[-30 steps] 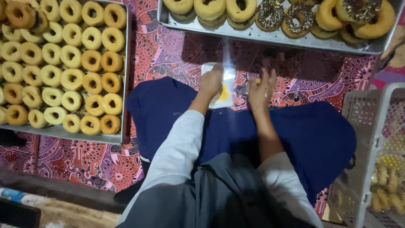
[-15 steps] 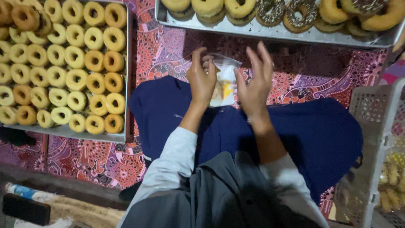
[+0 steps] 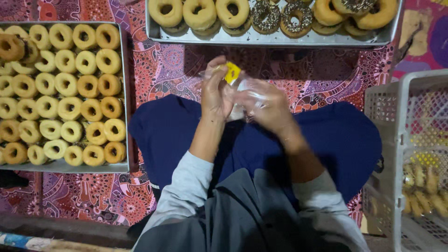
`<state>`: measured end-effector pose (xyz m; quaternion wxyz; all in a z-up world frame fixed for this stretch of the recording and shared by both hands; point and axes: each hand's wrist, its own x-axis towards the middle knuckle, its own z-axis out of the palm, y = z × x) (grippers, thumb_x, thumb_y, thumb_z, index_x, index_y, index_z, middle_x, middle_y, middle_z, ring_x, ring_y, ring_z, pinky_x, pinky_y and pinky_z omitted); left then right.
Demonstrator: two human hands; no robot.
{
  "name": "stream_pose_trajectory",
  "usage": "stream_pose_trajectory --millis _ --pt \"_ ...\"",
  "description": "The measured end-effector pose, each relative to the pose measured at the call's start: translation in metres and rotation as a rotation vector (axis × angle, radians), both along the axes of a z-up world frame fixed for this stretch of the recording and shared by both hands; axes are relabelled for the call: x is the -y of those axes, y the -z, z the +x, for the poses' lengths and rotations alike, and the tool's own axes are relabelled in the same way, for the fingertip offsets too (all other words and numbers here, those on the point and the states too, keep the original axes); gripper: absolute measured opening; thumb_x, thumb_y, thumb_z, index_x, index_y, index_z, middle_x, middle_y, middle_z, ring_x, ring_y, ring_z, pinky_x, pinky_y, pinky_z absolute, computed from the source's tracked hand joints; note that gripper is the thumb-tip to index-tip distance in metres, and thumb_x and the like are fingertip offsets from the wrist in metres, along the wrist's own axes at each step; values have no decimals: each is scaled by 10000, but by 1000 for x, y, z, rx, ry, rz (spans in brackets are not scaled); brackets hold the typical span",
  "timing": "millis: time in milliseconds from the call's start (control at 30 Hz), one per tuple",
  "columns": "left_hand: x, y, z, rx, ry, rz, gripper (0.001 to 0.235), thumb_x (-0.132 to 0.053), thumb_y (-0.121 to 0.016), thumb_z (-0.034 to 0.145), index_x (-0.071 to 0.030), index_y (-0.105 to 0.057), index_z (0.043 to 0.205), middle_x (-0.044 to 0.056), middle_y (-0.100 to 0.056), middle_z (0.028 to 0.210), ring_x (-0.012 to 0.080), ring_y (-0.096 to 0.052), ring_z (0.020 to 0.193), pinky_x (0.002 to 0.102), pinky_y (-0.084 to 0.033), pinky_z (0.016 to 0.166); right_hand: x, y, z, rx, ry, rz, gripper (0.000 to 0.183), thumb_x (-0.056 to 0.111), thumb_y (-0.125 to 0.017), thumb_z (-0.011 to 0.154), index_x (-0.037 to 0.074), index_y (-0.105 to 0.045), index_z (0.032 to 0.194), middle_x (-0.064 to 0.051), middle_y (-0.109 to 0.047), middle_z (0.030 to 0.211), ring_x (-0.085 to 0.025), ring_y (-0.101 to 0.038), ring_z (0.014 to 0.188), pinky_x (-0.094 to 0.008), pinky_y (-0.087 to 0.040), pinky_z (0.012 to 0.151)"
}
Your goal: The person sits on the floor and repeatedly picks donuts from metal trays, places them into small clear plastic bags, and sets the sealed bags into a white plastic crate. The person handles plain and sprinkled donuts one at a time throughout the clip.
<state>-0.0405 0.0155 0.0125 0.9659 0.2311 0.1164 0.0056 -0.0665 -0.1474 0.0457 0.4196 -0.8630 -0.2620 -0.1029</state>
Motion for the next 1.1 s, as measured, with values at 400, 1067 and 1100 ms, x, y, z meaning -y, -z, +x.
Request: stream_pose_trajectory --millis 400,1067,1100 --pt "-7 18 40 -112 -20 -543 367 -349 -610 1022 16 -646 1018 247 -668 1060 397 -671 1028 613 -475 1090 118 -2 113 -58 809 -97 638 301 -943 872 89 -628 1384 -139 -634 1377 -289 -592 1290 -491 -448 1101" --pt "24 -43 -53 320 -98 817 900 -589 -659 967 -105 -243 1602 180 -364 1585 338 -371 1500 463 -332 1237 -56 -48 14 -141 408 29 607 222 -906 817 68 -663 1352 -170 -637 1415 -290 -626 1326 -428 -439 1180" --pt "6 -48 -64 452 -253 1213 923 -615 -625 968 -90 -226 1614 213 -309 1611 338 -289 1543 470 -279 1263 -53 -49 13 -171 391 35 624 222 -876 817 45 -635 1365 -188 -622 1417 -300 -620 1327 -385 -485 1156"
